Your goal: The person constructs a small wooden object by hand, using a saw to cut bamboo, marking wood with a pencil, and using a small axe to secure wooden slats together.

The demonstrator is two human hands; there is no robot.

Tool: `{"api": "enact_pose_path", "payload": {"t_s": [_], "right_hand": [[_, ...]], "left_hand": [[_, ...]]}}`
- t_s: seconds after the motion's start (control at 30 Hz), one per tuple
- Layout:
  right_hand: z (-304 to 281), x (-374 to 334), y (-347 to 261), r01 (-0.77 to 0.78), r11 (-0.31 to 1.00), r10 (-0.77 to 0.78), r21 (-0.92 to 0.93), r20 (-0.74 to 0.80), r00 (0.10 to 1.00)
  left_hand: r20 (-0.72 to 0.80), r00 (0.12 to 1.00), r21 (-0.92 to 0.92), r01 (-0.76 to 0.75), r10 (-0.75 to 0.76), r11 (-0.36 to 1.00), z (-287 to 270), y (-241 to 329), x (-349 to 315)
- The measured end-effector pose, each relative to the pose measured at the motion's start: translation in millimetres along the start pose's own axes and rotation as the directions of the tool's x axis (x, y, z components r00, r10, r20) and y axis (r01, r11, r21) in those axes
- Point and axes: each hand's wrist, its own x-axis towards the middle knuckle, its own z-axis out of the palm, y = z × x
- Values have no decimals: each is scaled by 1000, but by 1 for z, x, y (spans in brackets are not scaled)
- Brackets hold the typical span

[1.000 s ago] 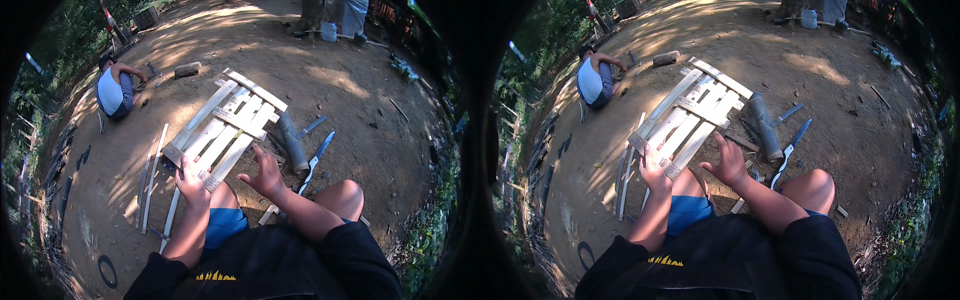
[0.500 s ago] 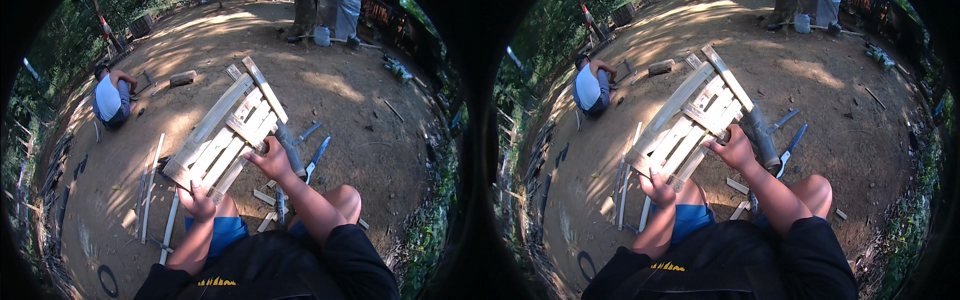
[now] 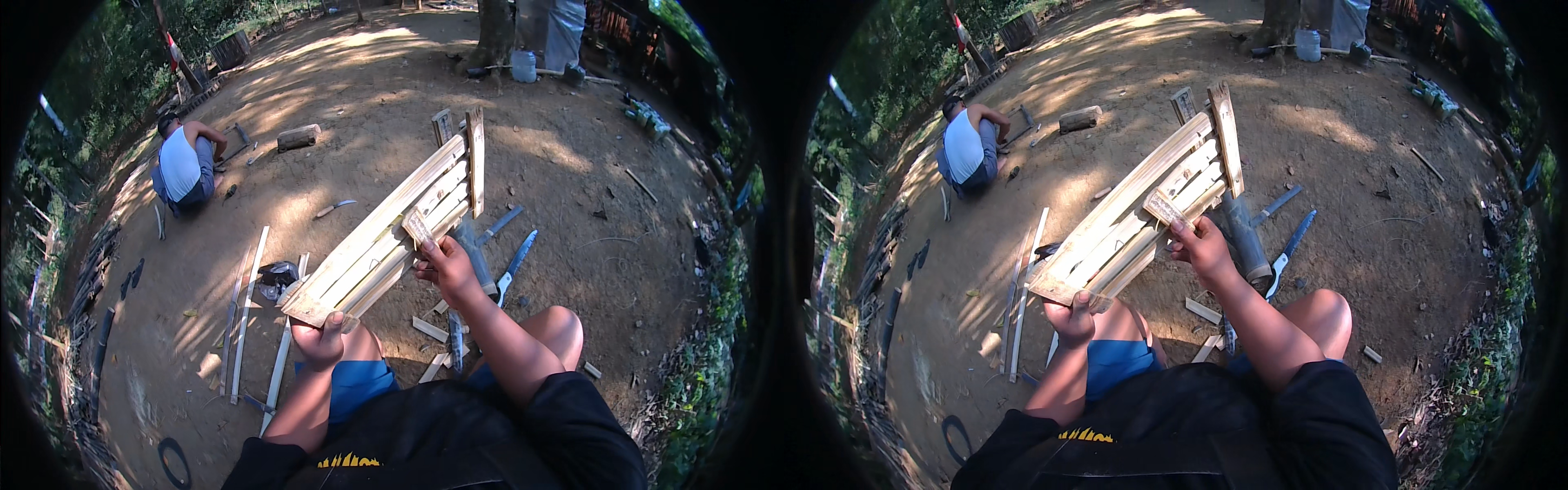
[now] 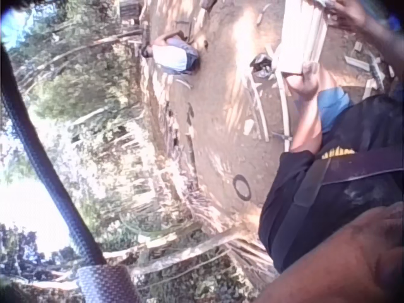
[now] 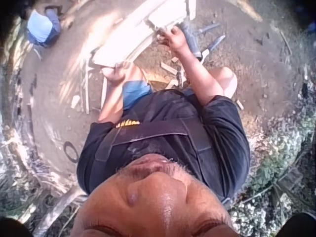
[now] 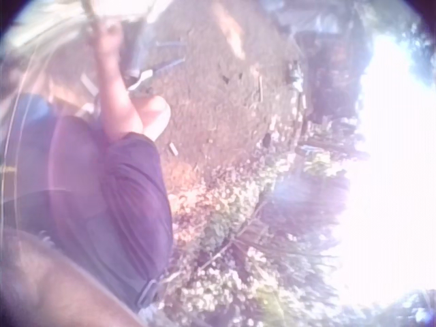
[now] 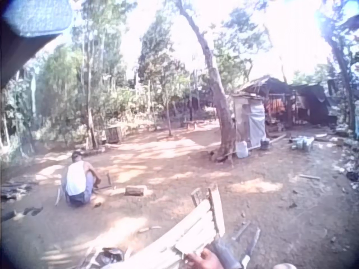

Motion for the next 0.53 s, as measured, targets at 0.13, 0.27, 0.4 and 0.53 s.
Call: {"api": "enact_pose_path", "payload": {"t_s": [0.13, 0.27, 0.4, 0.53], "right_hand": [[-35, 2, -15, 164, 984, -165, 69, 11, 986], [-46, 1, -42, 164, 986, -166, 23, 153, 974], [-38, 3, -55, 314, 842, -247, -438, 203, 947], [-17, 0, -46, 398, 409, -335, -821, 271, 902]], "left_hand": [[480, 787, -69, 475, -388, 877, -21, 30, 10], [739, 519, 8, 631, -430, 776, -44, 38, 22], [515, 701, -215, 663, -493, 718, -12, 46, 36], [383, 786, -450, 618, -486, 645, -9, 3, 49]]}}
